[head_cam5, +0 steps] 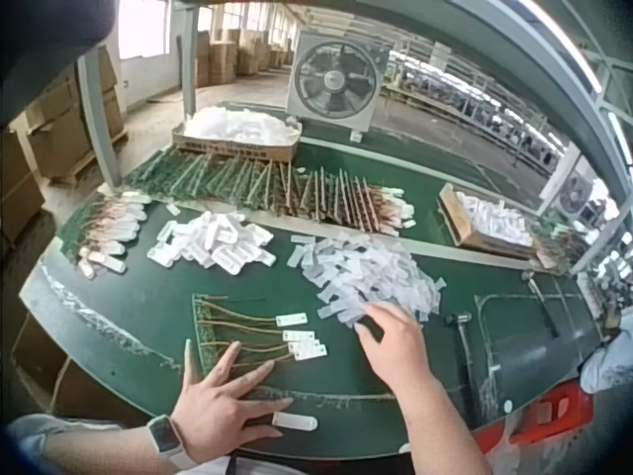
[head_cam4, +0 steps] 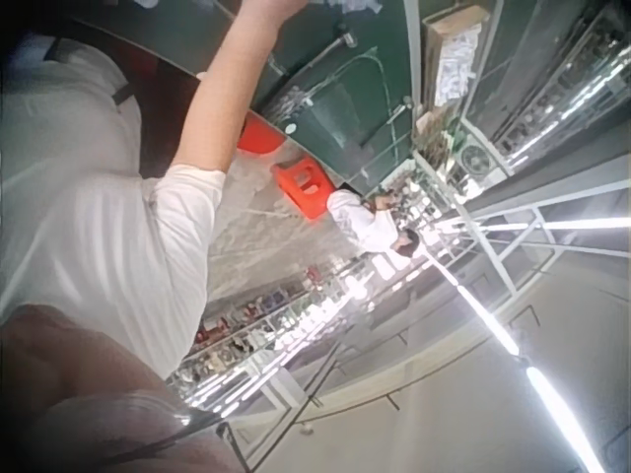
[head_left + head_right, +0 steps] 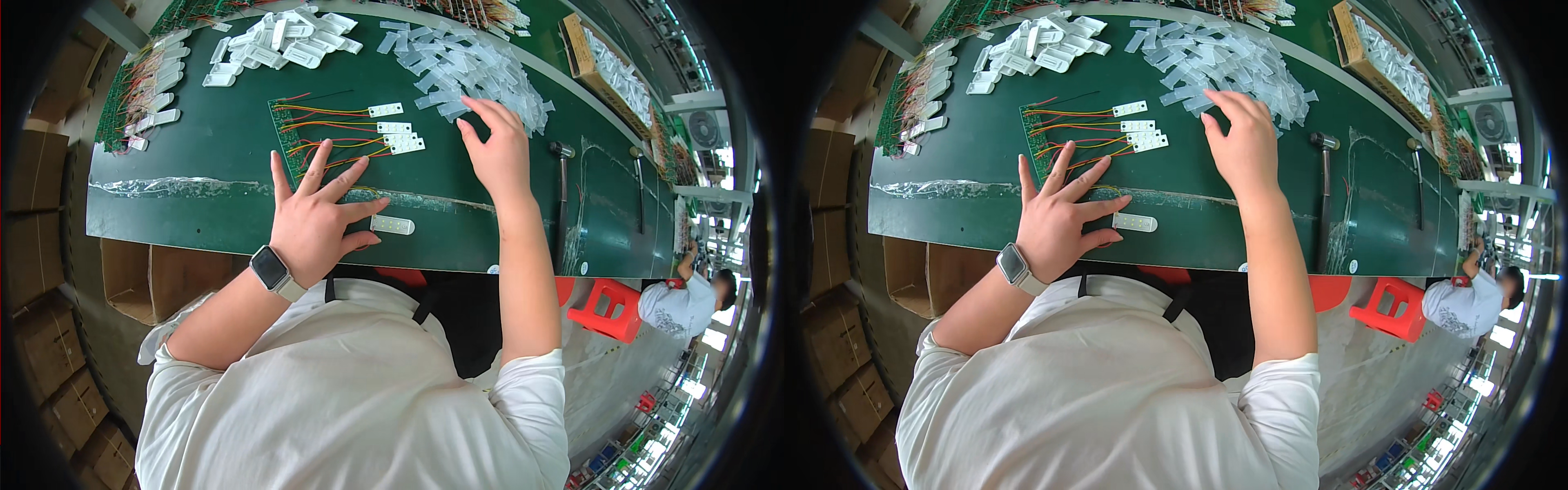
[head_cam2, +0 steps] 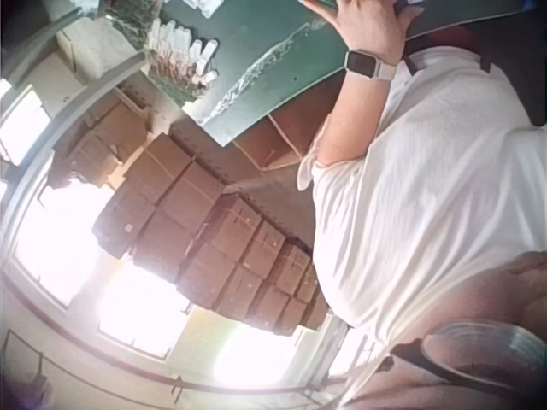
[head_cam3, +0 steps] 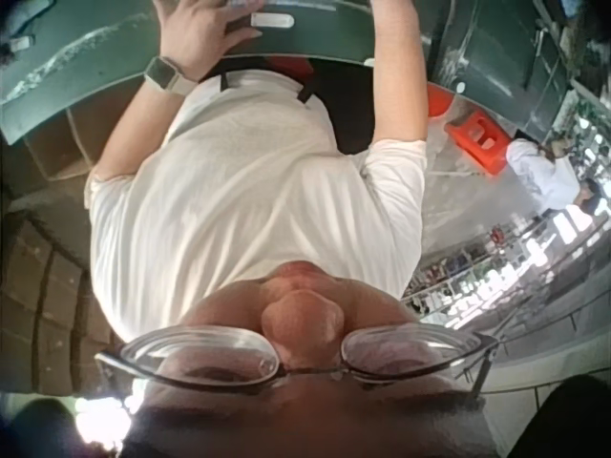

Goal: Manually placing small LED modules onto a PCB strip and using a small hammer to secure them into place.

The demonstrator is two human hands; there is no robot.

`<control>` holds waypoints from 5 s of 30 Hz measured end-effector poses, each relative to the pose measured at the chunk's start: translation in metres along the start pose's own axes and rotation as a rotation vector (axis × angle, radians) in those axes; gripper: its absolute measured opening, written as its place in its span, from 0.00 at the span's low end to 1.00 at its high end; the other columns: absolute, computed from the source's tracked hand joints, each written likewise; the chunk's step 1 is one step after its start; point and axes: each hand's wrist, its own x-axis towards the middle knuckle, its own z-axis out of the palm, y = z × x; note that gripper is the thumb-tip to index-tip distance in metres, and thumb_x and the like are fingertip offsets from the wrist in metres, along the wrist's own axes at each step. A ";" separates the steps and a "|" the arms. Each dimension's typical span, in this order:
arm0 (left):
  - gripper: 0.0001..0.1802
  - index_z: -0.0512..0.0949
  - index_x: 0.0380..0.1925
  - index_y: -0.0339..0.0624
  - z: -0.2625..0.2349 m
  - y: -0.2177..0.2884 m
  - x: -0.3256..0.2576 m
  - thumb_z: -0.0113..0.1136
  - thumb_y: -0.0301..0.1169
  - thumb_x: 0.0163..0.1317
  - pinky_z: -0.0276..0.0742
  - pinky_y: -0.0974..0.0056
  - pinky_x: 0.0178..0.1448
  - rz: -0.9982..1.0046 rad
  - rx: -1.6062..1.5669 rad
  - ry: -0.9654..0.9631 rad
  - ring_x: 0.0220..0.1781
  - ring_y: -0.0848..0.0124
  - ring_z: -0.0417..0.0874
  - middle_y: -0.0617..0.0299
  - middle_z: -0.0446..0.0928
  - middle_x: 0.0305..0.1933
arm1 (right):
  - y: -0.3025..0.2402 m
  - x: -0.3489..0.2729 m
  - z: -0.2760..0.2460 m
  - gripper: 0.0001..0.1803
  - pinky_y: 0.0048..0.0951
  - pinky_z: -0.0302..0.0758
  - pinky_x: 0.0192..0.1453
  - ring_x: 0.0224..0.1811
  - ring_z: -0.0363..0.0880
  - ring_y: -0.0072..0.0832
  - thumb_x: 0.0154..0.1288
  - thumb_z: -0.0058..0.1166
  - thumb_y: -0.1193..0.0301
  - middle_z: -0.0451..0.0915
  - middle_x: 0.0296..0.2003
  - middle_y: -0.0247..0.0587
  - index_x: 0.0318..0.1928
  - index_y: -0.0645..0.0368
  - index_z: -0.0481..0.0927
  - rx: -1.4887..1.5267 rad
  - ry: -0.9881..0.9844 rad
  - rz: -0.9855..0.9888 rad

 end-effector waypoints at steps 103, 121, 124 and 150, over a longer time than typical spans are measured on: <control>0.31 0.85 0.58 0.84 0.001 0.003 0.000 0.77 0.53 0.49 0.37 0.10 0.73 -0.113 -0.067 -0.077 0.87 0.54 0.55 0.81 0.64 0.82 | -0.086 -0.094 -0.019 0.19 0.38 0.85 0.48 0.46 0.88 0.39 0.50 0.78 0.72 0.89 0.40 0.38 0.44 0.60 0.88 0.212 -0.222 -0.197; 0.29 0.86 0.57 0.81 0.007 -0.001 -0.004 0.75 0.61 0.53 0.35 0.08 0.71 -0.084 -0.047 -0.014 0.87 0.52 0.55 0.80 0.67 0.81 | -0.095 -0.095 0.008 0.17 0.38 0.74 0.56 0.52 0.76 0.33 0.45 0.80 0.66 0.83 0.45 0.23 0.40 0.47 0.92 0.317 -0.269 0.025; 0.29 0.86 0.58 0.82 0.006 -0.001 -0.004 0.75 0.61 0.52 0.35 0.08 0.71 -0.081 -0.050 -0.016 0.87 0.52 0.55 0.80 0.67 0.81 | -0.094 -0.097 0.008 0.17 0.38 0.74 0.56 0.52 0.76 0.34 0.45 0.80 0.66 0.83 0.44 0.23 0.40 0.47 0.92 0.303 -0.262 0.017; 0.33 0.84 0.60 0.86 0.006 -0.003 -0.005 0.76 0.61 0.49 0.36 0.08 0.71 -0.061 -0.025 -0.033 0.87 0.54 0.54 0.80 0.64 0.82 | -0.089 -0.101 0.011 0.18 0.36 0.74 0.51 0.47 0.77 0.32 0.43 0.81 0.67 0.84 0.40 0.23 0.38 0.48 0.91 0.350 -0.188 -0.022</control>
